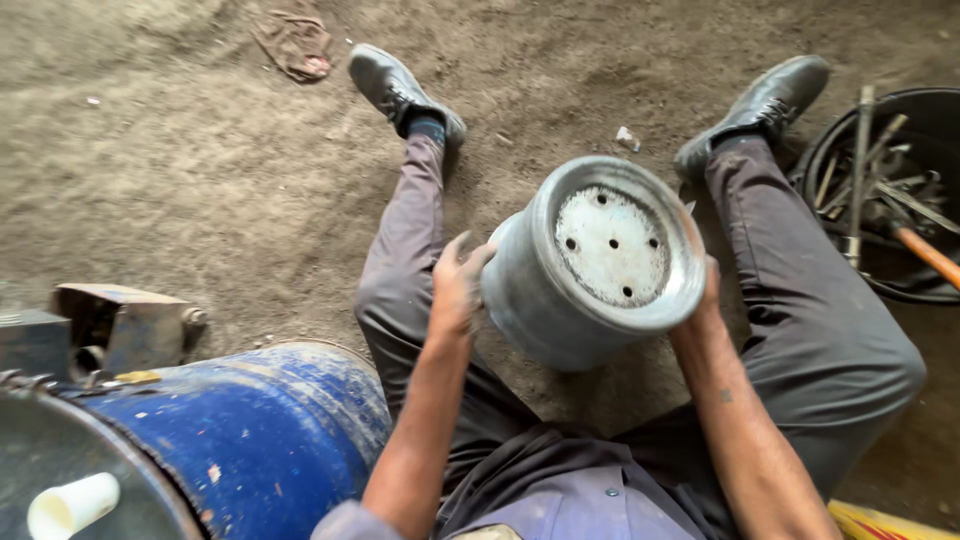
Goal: The person cleans a metal vehicle component using a small piece of abrasive material, wiping and scrubbing different surfaces of the part while holding it by hand.
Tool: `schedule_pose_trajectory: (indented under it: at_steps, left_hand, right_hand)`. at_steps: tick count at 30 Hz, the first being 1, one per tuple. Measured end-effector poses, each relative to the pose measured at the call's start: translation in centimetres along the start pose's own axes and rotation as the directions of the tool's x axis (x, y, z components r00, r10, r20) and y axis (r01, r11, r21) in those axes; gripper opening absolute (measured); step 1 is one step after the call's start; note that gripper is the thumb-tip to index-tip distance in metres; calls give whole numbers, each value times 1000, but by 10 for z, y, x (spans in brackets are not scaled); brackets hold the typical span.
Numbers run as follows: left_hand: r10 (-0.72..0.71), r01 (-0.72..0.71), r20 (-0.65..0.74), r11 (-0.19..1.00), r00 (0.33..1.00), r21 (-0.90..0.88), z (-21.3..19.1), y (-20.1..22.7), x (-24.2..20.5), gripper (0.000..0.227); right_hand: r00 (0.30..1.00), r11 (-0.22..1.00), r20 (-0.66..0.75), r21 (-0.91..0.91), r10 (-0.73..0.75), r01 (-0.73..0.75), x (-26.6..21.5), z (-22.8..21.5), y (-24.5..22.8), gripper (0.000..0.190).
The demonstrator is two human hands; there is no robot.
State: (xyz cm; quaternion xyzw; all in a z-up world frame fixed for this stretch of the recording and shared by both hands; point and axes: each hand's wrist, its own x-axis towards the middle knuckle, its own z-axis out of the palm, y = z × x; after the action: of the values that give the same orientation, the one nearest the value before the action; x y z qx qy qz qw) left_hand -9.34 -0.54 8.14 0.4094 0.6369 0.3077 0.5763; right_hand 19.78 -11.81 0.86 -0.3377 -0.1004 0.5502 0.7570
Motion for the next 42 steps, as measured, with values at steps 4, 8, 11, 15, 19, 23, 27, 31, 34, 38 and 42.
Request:
schedule_pose_trajectory:
  at_steps: [4, 8, 11, 15, 19, 23, 27, 31, 34, 38, 42]
  left_hand:
    - [-308, 304, 48, 882, 950, -362, -26, -30, -24, 57]
    - [-327, 326, 74, 843, 942, -428, -30, -33, -38, 53]
    - [-252, 279, 124, 807, 960, -521, -14, -12, -56, 53]
    - [-134, 203, 165, 811, 977, -549, 14, 42, -79, 63]
    - [135, 8, 223, 840, 965, -542, 35, 80, -86, 81]
    - [223, -208, 65, 960, 973, -188, 75, 87, -73, 108]
    - [330, -332, 41, 941, 943, 71, 109, 71, -76, 127]
    - [255, -263, 168, 964, 952, 30, 108, 68, -89, 128]
    - [228, -215, 240, 974, 944, -77, 101, 79, -97, 124]
    - [205, -173, 233, 973, 951, -151, 85, 95, -109, 120]
    - [257, -187, 224, 938, 940, -292, 73, 100, -114, 120]
  right_hand:
    - [986, 993, -121, 14, 116, -115, -4, 3, 27, 47]
    - [981, 989, -128, 42, 148, -144, -10, 5, 42, 48]
    - [973, 983, -146, 82, 177, -166, -24, 10, 41, 48]
    - [929, 949, -224, 179, 295, -258, -31, 29, 42, 47]
    - [778, 838, -320, 282, 541, -467, -73, 34, 64, 43]
    - [696, 729, -217, 193, 685, -657, -93, 37, 88, 36]
    - [649, 667, -176, 69, 740, -742, -97, 27, 114, 29]
    - [603, 609, -162, -20, 781, -793, -105, 20, 138, 23]
    - [587, 584, -145, -67, 796, -809, -107, 22, 148, 20]
    - [683, 644, -210, -229, 700, -730, -102, 31, 139, 23]
    - [781, 824, -275, 99, 561, -557, -77, 49, 109, 37]
